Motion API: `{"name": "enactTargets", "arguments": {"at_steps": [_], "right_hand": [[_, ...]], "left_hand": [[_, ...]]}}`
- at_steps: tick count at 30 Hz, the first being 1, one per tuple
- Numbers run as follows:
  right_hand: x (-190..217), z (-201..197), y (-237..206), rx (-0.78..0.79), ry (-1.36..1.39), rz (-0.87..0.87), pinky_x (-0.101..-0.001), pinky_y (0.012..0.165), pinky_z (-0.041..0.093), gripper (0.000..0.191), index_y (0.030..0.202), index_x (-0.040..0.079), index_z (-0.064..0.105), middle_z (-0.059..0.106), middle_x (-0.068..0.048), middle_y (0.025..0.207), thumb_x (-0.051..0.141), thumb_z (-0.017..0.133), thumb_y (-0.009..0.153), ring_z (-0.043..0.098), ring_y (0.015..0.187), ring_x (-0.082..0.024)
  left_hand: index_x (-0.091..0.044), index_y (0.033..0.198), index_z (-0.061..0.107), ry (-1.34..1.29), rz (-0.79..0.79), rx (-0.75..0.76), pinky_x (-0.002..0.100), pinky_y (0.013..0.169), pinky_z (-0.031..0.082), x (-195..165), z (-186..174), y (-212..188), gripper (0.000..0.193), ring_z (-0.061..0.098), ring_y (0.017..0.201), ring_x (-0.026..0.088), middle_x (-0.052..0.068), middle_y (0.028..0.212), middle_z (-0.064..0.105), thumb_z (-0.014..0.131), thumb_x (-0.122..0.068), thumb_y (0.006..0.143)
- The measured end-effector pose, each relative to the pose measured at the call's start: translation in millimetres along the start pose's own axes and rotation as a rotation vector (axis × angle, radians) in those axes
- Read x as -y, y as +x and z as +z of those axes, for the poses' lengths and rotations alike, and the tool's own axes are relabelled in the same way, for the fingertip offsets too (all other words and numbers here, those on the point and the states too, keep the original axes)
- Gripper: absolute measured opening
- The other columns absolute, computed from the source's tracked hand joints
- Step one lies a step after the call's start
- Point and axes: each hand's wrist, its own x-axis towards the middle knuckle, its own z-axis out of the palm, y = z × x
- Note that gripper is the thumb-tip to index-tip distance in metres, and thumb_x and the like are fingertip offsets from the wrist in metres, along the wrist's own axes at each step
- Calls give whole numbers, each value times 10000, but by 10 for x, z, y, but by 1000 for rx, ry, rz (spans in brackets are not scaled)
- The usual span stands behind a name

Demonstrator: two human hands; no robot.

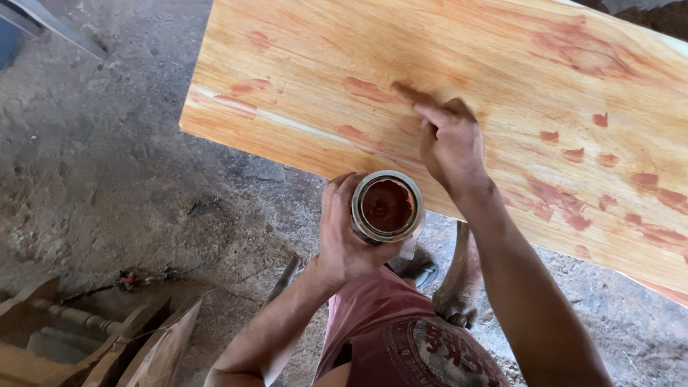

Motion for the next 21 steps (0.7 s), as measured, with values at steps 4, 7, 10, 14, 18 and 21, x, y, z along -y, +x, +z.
{"name": "enactTargets", "arguments": {"at_steps": [4, 7, 10, 14, 18, 21], "right_hand": [[-59, -13, 24, -133, -100, -224, -425, 847, 574, 364, 1182, 198, 769, 706, -152, 1091, -6, 641, 909, 666, 1001, -343], [-249, -117, -22, -72, 81, -89, -391, 758, 590, 365, 1168, 173, 771, 713, -155, 1018, -37, 616, 912, 690, 874, -302], [-595, -353, -44, -227, 69, 32, -424, 731, 557, 257, 1105, 61, 750, 694, -187, 934, -81, 642, 919, 686, 814, -322], [-1171, -805, -32, -378, -172, 112, -464, 709, 541, 247, 1109, 37, 763, 675, -235, 937, -85, 650, 927, 666, 827, -382], [-1430, -1018, 29, -371, -339, 180, -491, 709, 534, 234, 1051, 53, 770, 669, -239, 914, -87, 647, 910, 653, 827, -402], [-1403, -1030, -87, -327, -323, 68, -490, 742, 541, 254, 1030, 64, 759, 687, -213, 943, -95, 636, 875, 661, 849, -388]], "left_hand": [[49, 1397, 441, -15, -38, 15, 476, 1032, 540, -28, 43, -7, 945, 579, 1214, 365, 220, 1307, 558, 957, -283, 678], [44, 1391, 449, -27, -68, 34, 476, 1032, 538, -67, 81, 1, 942, 593, 1201, 371, 226, 1300, 560, 956, -294, 674], [29, 1383, 466, -21, -72, 31, 477, 1031, 540, -80, 93, 24, 919, 605, 1195, 377, 221, 1295, 572, 954, -284, 670], [31, 1372, 458, -2, -80, 48, 486, 1012, 523, -82, 98, 58, 943, 595, 1179, 395, 225, 1280, 567, 951, -282, 631], [20, 1359, 474, -6, -92, 44, 475, 997, 533, -96, 142, 92, 930, 606, 1165, 374, 215, 1266, 568, 952, -265, 614], [14, 1374, 473, -86, -101, 62, 442, 1014, 556, -116, 223, 101, 913, 639, 1181, 336, 188, 1279, 582, 958, -231, 640]]}}
